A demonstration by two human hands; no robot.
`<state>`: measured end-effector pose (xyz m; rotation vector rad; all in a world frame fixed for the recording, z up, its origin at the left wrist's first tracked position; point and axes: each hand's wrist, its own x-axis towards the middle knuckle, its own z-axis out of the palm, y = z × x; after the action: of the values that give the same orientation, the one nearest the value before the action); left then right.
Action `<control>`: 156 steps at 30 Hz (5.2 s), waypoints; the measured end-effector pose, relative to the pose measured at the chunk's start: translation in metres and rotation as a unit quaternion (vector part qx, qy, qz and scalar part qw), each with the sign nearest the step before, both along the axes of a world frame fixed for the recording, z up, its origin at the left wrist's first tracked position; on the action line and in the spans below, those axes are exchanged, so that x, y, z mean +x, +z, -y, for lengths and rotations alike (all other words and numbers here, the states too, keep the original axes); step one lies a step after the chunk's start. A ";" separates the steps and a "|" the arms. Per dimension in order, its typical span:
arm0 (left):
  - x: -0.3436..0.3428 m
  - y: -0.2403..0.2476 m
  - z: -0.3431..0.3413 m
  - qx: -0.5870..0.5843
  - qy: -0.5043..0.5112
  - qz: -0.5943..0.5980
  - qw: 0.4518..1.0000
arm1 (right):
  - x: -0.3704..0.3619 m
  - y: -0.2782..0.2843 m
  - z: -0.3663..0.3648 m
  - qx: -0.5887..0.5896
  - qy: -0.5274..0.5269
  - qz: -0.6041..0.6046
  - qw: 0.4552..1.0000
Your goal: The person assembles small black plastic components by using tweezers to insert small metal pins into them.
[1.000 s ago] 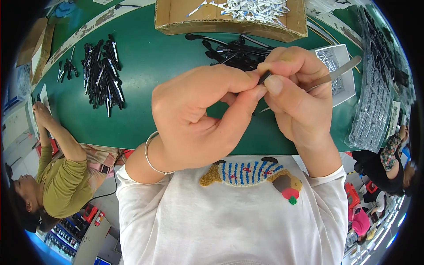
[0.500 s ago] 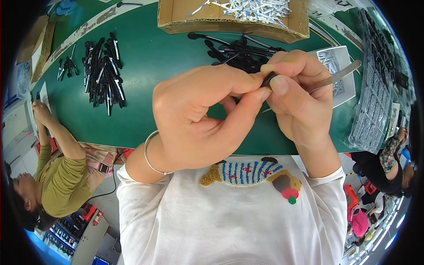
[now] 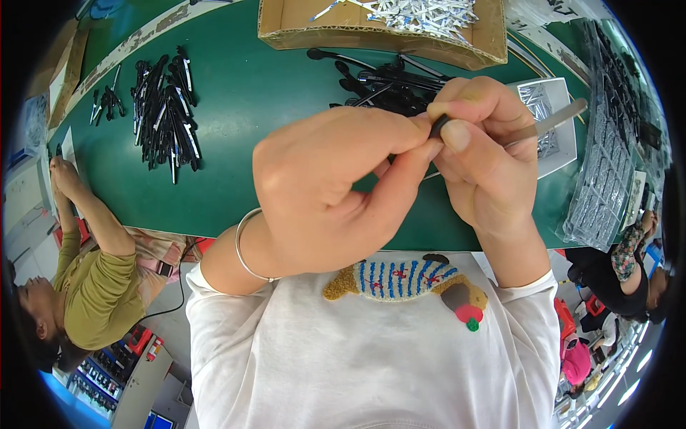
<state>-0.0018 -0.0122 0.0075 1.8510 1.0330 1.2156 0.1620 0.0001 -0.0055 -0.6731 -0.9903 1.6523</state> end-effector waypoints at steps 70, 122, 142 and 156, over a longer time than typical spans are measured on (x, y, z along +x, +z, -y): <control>-0.006 -0.004 -0.018 0.158 -0.026 -0.072 0.985 | 0.039 0.047 -0.003 0.398 0.055 0.301 0.865; -0.001 -0.007 -0.008 -0.145 -0.120 0.383 0.904 | 0.034 0.037 0.001 0.214 -0.055 0.346 0.912; -0.011 0.004 -0.003 -0.079 -0.079 0.218 0.970 | 0.031 0.065 -0.003 0.446 -0.015 0.541 0.713; -0.015 -0.002 -0.012 0.097 -0.041 0.072 0.992 | 0.030 0.069 -0.016 0.558 -0.014 0.539 0.631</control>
<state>-0.0165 -0.0003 0.0054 1.8990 0.7757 1.4187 0.1923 0.0161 0.0639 -0.7081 -2.4846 0.1225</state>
